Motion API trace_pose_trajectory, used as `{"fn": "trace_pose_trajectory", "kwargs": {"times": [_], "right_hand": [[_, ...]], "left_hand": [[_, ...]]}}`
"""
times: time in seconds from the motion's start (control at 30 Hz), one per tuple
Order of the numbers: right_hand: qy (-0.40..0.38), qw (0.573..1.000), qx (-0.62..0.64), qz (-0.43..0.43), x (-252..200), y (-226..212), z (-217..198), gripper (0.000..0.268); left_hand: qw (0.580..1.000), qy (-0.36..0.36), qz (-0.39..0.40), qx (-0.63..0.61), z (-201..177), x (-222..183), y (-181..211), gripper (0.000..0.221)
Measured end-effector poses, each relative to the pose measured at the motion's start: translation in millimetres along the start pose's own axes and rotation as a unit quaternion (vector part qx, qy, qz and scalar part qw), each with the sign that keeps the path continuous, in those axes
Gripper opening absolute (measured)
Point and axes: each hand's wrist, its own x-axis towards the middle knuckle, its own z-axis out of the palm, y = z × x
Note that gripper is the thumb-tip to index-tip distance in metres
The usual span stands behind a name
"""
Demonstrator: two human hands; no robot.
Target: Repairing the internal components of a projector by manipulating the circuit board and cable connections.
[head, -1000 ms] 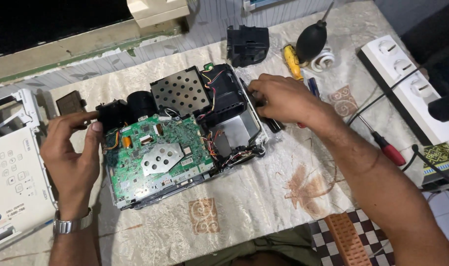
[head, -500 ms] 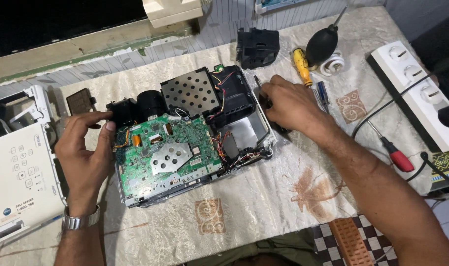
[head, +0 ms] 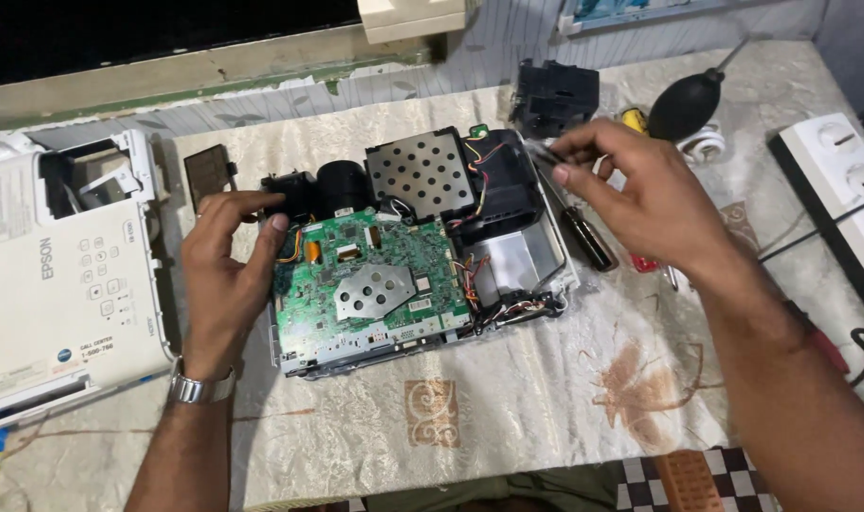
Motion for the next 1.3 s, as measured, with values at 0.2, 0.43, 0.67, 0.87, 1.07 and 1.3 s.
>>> {"fn": "trace_pose_trajectory", "kwargs": {"times": [0.2, 0.43, 0.67, 0.87, 1.07, 1.3], "right_hand": [[-0.148, 0.976, -0.157, -0.016, 13.5, -35.0, 6.5, 0.029], [-0.18, 0.965, -0.187, -0.021, 29.5, -45.9, 19.4, 0.029], [-0.227, 0.947, -0.228, 0.008, 38.0, -49.4, 24.5, 0.03], [-0.245, 0.942, -0.226, 0.046, 43.2, -48.5, 26.7, 0.031], [-0.203, 0.964, -0.15, 0.078, 29.3, -40.0, 33.2, 0.031], [-0.156, 0.969, -0.075, 0.175, 16.0, -39.1, 36.8, 0.025]], "left_hand": [[0.998, -0.02, -0.03, 0.042, -4.1, 4.2, 11.2, 0.019], [0.999, -0.021, -0.036, 0.032, -4.4, 4.4, 11.8, 0.018], [0.999, -0.021, -0.032, 0.028, -4.3, 4.1, 11.1, 0.019], [0.999, -0.02, -0.013, 0.024, -2.1, 4.0, 9.9, 0.019], [0.999, -0.024, -0.012, 0.024, -1.4, 4.8, 11.4, 0.021], [0.999, -0.025, -0.005, 0.028, -0.9, 3.2, 8.3, 0.019]]}}
